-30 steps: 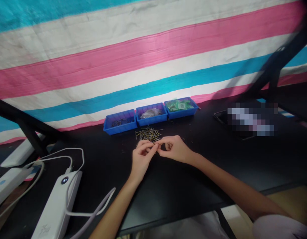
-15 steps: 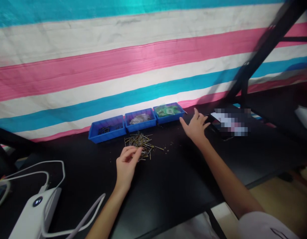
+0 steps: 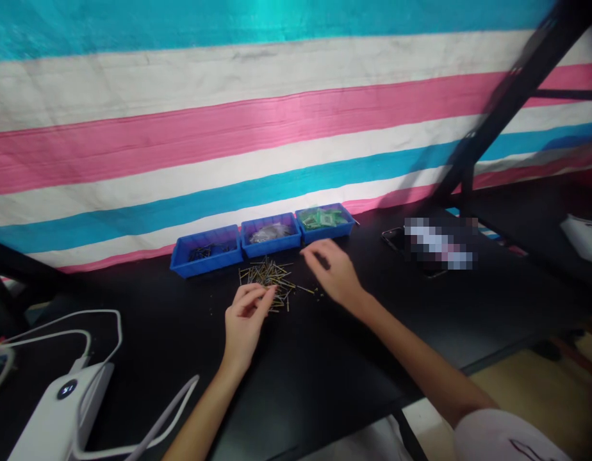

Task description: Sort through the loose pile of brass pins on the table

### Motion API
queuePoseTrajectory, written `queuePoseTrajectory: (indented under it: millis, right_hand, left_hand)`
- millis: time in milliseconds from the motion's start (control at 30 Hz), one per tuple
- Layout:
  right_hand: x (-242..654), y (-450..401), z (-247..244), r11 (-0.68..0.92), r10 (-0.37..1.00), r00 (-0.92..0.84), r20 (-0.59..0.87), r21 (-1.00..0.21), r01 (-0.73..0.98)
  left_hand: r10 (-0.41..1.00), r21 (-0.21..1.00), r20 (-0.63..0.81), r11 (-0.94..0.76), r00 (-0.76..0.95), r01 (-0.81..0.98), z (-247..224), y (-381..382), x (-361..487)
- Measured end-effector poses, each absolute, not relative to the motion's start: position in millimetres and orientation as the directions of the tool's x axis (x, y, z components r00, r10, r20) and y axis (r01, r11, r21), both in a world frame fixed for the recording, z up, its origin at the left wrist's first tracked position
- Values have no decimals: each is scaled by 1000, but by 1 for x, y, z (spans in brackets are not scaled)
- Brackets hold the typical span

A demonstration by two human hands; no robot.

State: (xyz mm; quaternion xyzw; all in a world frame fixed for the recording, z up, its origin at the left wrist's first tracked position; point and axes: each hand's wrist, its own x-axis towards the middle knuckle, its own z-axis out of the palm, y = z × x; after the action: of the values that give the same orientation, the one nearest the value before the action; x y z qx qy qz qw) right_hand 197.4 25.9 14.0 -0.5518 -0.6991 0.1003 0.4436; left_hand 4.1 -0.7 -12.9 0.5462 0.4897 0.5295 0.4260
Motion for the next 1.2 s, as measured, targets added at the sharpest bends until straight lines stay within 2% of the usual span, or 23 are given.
queuePoseTrajectory:
  millis: [100, 233, 533, 700, 900, 1000, 1100, 1200]
  right_hand:
    - [169, 4, 15, 435, 896, -214, 389, -676, 595]
    - [156, -9, 11, 502, 864, -335, 375, -689, 524]
    - [159, -2, 2, 407, 907, -292, 304, -811, 421]
    - [160, -1, 3, 407, 911, -251, 328, -817, 409]
    - [162, 0, 7, 384, 923, -138, 358, -875, 297]
    - [161, 3, 3, 315, 948, -111, 297, -921, 229]
    - [161, 6, -1, 265, 962, -116, 249, -951, 161]
    - [163, 7, -2, 254, 959, -171, 225, -952, 171]
  left_hand:
    - [985, 983, 167, -162, -50, 80, -11, 0, 3]
    - [989, 988, 146, -143, -34, 64, -8, 0, 2]
    - [993, 991, 121, -121, 9, 52, -9, 0, 4]
    - [992, 990, 127, -127, -9, 56, -8, 0, 3]
    - [993, 991, 121, -121, 0, 58, -9, -1, 2]
    - [993, 991, 121, -121, 7, 50, -10, -2, 2]
    - [988, 984, 144, -149, 58, 101, -11, -2, 3]
    - [976, 965, 149, -179, 162, 192, -11, -3, 5]
